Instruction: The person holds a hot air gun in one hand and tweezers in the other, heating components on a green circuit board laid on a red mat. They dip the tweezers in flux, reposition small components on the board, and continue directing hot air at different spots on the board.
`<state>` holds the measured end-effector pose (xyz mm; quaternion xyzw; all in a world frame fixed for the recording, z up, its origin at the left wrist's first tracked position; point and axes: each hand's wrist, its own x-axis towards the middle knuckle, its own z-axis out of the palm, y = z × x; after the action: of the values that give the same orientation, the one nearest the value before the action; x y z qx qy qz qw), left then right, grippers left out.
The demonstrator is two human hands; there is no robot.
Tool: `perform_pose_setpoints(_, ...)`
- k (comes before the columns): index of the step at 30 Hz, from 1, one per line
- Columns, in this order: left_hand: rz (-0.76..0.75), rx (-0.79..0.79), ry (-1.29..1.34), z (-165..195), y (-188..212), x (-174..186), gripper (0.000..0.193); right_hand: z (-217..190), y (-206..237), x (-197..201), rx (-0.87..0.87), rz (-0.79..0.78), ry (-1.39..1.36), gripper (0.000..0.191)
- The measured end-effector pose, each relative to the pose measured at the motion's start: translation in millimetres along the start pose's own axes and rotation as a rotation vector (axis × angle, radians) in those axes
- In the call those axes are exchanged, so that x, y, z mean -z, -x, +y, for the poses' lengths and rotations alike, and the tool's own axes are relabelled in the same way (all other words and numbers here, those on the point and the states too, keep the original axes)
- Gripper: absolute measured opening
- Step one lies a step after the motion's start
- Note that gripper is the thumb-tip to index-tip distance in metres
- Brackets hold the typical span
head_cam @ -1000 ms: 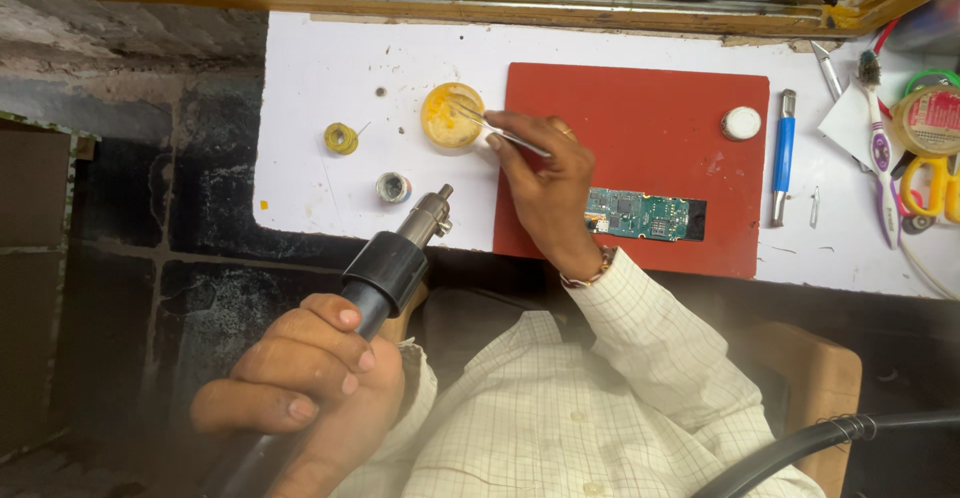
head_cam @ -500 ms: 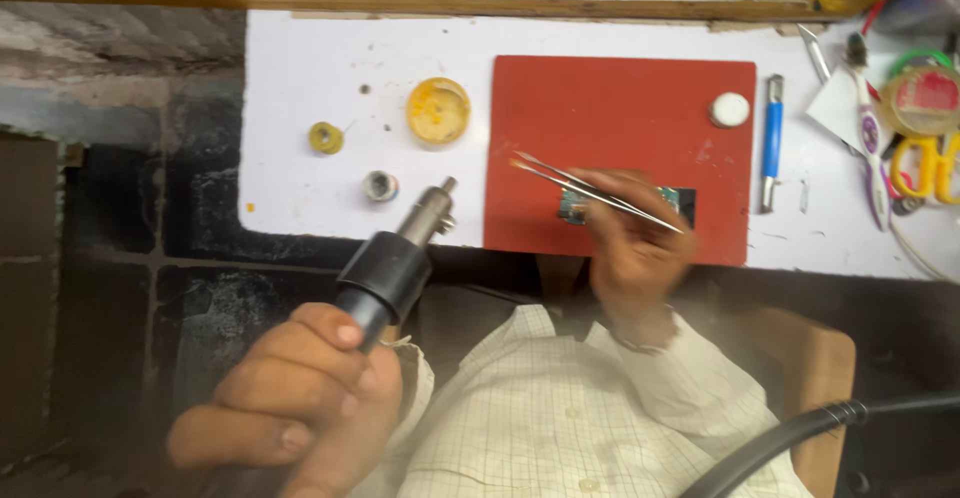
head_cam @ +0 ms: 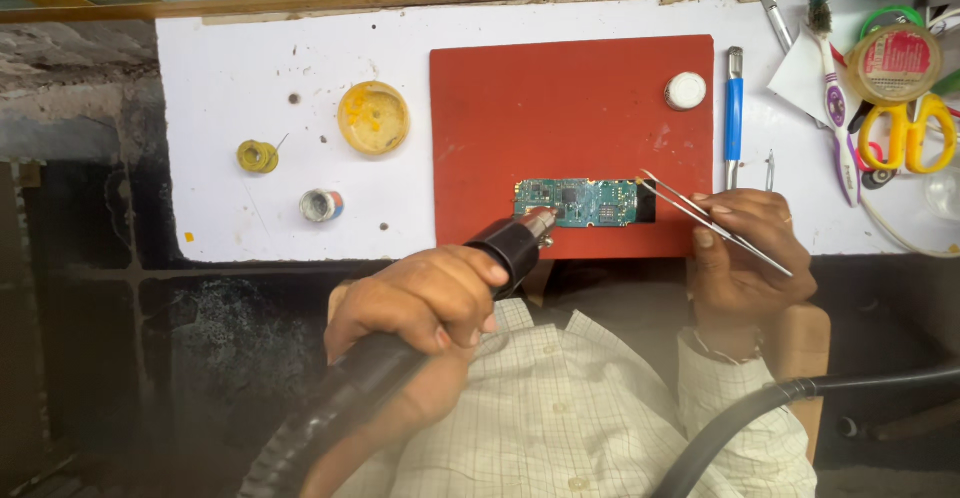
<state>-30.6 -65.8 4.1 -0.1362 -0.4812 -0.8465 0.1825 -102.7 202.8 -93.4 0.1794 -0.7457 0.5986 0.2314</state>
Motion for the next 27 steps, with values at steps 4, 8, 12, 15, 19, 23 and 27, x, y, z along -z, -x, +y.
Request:
perform_pose_setpoints(4, -0.049, 0.072, -0.013, -5.9, -8.4, 0.8, 0.027, 7.5, -2.9, -4.1, 0.009, -0.055, 0.030, 0.020)
perform_pose_setpoints(8, -0.053, 0.068, -0.028, -13.9, -17.8, 1.0, 0.028, 9.9, -1.6, -4.0, -0.013, -0.079, 0.020, 0.019)
perform_pose_setpoints(12, -0.087, 0.089, -0.124, -14.0, -25.3, 1.5, 0.021, 11.9, -0.1, -3.1, -0.037, -0.086, 0.002, 0.017)
perform_pose_setpoints(15, -0.018, 0.146, -0.227, -10.5, -27.7, 0.5, 0.023, 14.7, -1.3, -5.4, -0.023, -0.061, -0.002, 0.018)
perform_pose_setpoints(19, -0.027, 0.141, -0.163, -12.5, -29.6, 0.6, 0.023, 13.4, -2.1, -3.7, -0.016, -0.103, 0.042, 0.018)
perform_pose_setpoints(23, -0.021, 0.136, -0.117, -18.2, -28.6, 3.7, 0.025, 12.7, -2.9, -3.3, -0.005, -0.139, 0.030, 0.017)
perform_pose_setpoints(27, -0.015, 0.131, -0.059, -20.3, -24.3, 7.5, 0.029, 17.5, -7.5, -5.0, 0.057, -0.173, 0.037, 0.016)
